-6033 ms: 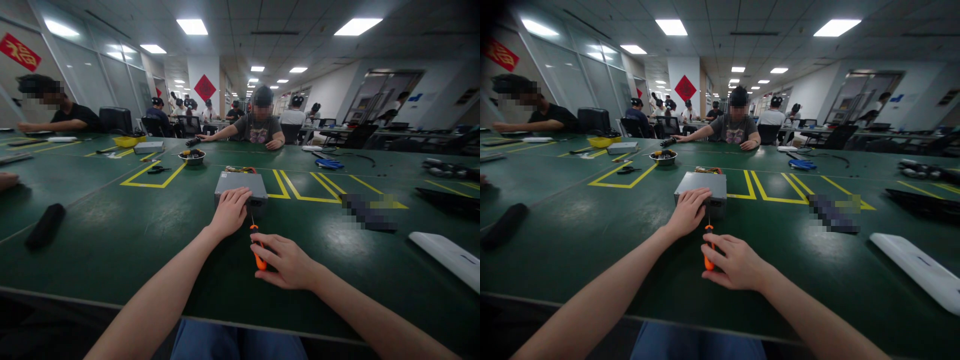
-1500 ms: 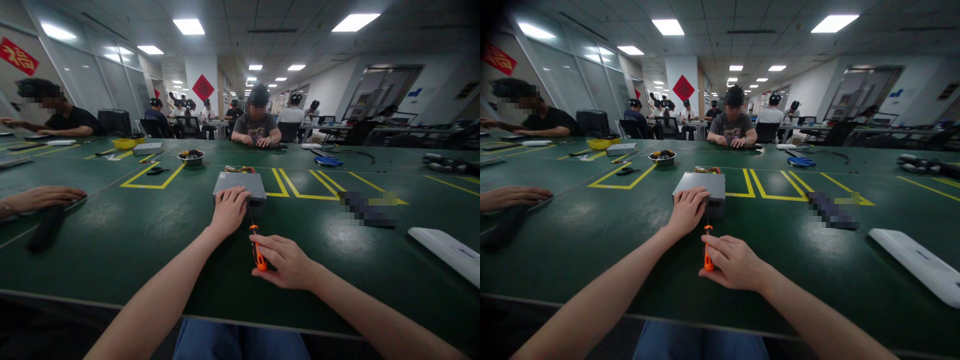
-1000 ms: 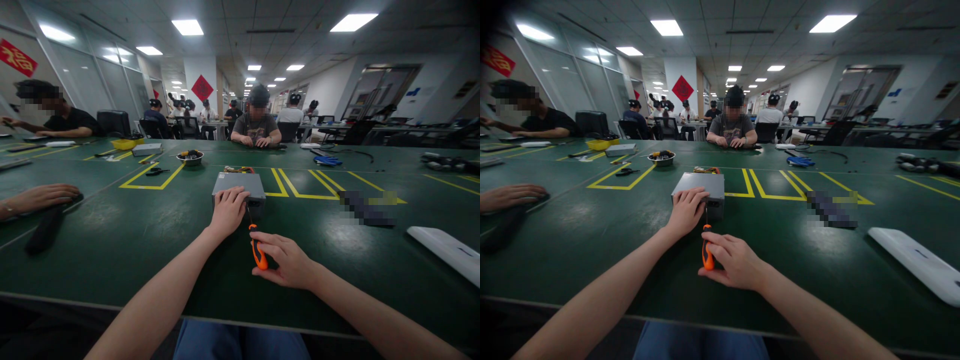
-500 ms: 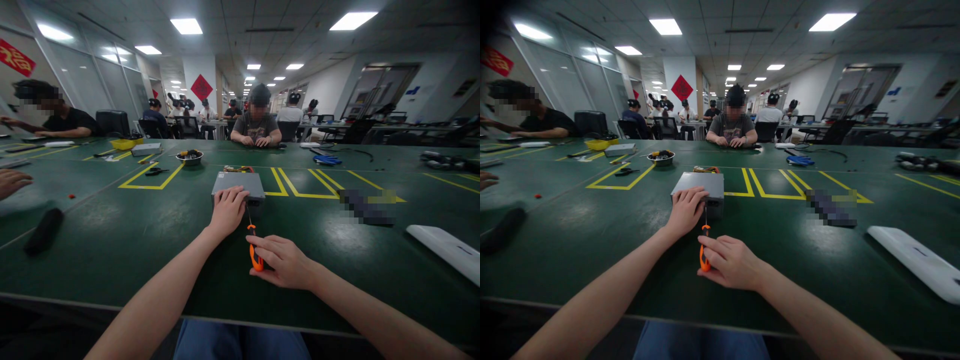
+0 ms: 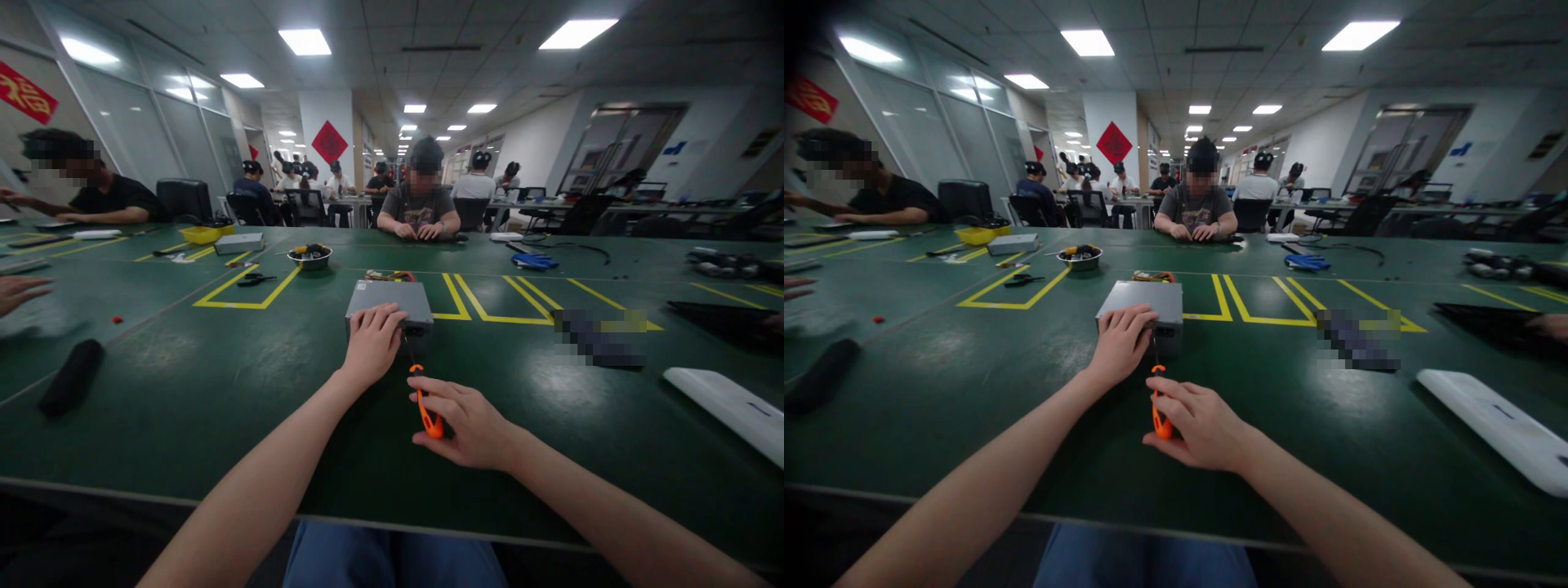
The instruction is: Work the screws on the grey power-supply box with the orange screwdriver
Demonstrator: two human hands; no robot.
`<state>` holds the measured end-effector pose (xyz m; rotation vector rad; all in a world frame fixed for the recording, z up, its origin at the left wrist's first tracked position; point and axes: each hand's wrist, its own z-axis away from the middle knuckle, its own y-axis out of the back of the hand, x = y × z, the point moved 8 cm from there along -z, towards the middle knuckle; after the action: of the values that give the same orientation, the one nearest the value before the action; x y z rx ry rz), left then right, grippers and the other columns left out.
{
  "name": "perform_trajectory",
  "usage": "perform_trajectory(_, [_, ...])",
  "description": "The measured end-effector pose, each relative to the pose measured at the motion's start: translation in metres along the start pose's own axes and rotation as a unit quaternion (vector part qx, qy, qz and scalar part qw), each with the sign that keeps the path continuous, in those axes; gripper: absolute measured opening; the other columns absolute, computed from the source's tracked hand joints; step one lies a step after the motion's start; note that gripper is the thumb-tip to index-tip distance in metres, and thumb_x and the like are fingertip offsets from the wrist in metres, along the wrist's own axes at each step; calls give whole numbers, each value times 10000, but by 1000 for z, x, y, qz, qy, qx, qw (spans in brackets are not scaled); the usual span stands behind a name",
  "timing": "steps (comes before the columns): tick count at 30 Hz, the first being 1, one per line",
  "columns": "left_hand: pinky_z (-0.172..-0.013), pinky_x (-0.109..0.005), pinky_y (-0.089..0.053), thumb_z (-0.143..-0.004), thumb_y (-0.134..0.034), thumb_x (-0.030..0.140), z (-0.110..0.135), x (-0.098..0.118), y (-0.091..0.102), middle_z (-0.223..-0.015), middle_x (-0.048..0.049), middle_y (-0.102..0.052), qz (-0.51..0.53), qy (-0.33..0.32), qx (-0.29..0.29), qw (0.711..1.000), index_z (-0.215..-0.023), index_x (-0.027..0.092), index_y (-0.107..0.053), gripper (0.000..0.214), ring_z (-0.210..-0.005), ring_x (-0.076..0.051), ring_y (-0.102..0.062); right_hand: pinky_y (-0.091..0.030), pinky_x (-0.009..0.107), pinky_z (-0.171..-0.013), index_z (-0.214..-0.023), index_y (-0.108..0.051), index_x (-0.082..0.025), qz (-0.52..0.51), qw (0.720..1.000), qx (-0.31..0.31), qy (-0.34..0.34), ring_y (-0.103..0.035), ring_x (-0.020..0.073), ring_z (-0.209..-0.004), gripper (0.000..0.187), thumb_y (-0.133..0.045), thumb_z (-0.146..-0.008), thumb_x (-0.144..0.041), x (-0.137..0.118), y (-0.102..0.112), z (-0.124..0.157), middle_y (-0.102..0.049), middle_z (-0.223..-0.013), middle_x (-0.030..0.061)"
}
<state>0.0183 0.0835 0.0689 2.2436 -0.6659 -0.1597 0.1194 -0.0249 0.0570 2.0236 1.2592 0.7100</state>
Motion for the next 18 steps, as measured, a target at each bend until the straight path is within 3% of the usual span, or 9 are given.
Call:
perform_trajectory(4, [-981, -403, -282, -888, -413, 218, 0, 0, 0, -1265, -25, -538, -1, 0, 0, 1000, -1147, 269, -513, 283, -1188, -201, -439, -534, 336, -811, -1195, -438, -102, 42, 997, -52, 29, -576, 226, -1076, 335, -460, -881, -216, -5, -6, -1, -567, -1171, 197])
perform_trajectory(11, [-992, -413, -282, -879, -424, 211, 0, 0, 0, -1258, -35, -541, 4, 4, 1, 1000, -1149, 271, -519, 293, -1181, -206, -445, -564, 315, -731, -1070, -462, -128, 46, 998, 47, -2, -644, 210, -946, 298, -561, -856, -310, 6, 5, 0, -630, -1070, 179])
perform_trajectory(18, [-990, -410, -281, -879, -422, 207, 0, 0, 0, -1261, -31, -538, 3, 5, -1, 1000, -1139, 268, -519, 283, -1186, -207, -440, -563, 286, -698, -1018, -473, -155, 66, 996, 51, 7, -657, 174, -876, 174, -526, -855, -187, 5, 13, 0, -651, -1016, 136])
